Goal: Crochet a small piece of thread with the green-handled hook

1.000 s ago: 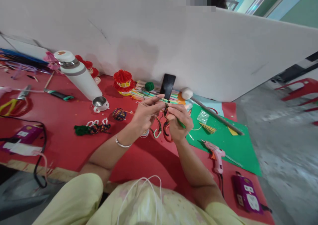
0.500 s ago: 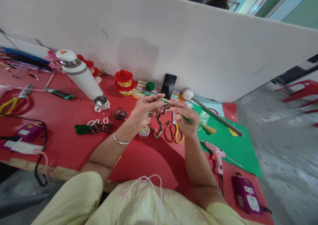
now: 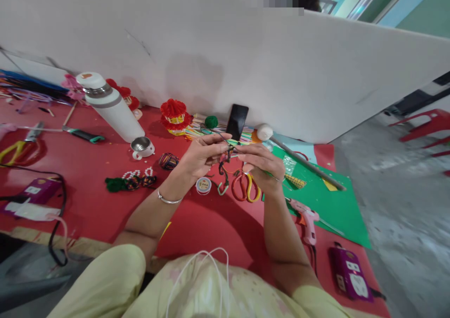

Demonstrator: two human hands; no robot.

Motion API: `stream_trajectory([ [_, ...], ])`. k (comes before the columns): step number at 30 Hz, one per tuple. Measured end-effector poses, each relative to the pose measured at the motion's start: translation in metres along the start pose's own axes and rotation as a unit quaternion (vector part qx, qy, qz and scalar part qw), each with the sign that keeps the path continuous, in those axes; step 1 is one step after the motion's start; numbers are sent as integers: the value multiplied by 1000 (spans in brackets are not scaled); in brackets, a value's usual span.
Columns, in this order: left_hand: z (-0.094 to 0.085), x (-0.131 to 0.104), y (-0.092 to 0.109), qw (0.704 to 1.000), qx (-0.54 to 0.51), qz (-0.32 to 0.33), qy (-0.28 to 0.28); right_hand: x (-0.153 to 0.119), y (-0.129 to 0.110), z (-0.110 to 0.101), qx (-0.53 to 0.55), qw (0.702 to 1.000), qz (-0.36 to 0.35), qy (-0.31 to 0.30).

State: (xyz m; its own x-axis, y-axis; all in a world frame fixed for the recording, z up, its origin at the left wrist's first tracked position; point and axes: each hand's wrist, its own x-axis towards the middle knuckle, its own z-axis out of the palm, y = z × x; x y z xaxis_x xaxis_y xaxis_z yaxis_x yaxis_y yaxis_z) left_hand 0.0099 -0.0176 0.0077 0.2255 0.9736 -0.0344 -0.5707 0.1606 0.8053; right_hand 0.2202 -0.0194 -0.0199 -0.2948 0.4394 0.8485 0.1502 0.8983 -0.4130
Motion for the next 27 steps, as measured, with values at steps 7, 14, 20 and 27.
stream_trajectory([
  [7,3,-1,-8,999,-41,-1,-7,-9,0,27,-63,994,-27,90],
  [14,3,0,-6,992,-89,-90,-19,-13,0,33,-102,988,-49,102],
  [20,0,1,-3,996,-61,-59,-17,-10,5,26,-122,988,-64,75],
  [27,8,0,-15,985,50,159,43,-7,-2,30,-96,991,1,92],
])
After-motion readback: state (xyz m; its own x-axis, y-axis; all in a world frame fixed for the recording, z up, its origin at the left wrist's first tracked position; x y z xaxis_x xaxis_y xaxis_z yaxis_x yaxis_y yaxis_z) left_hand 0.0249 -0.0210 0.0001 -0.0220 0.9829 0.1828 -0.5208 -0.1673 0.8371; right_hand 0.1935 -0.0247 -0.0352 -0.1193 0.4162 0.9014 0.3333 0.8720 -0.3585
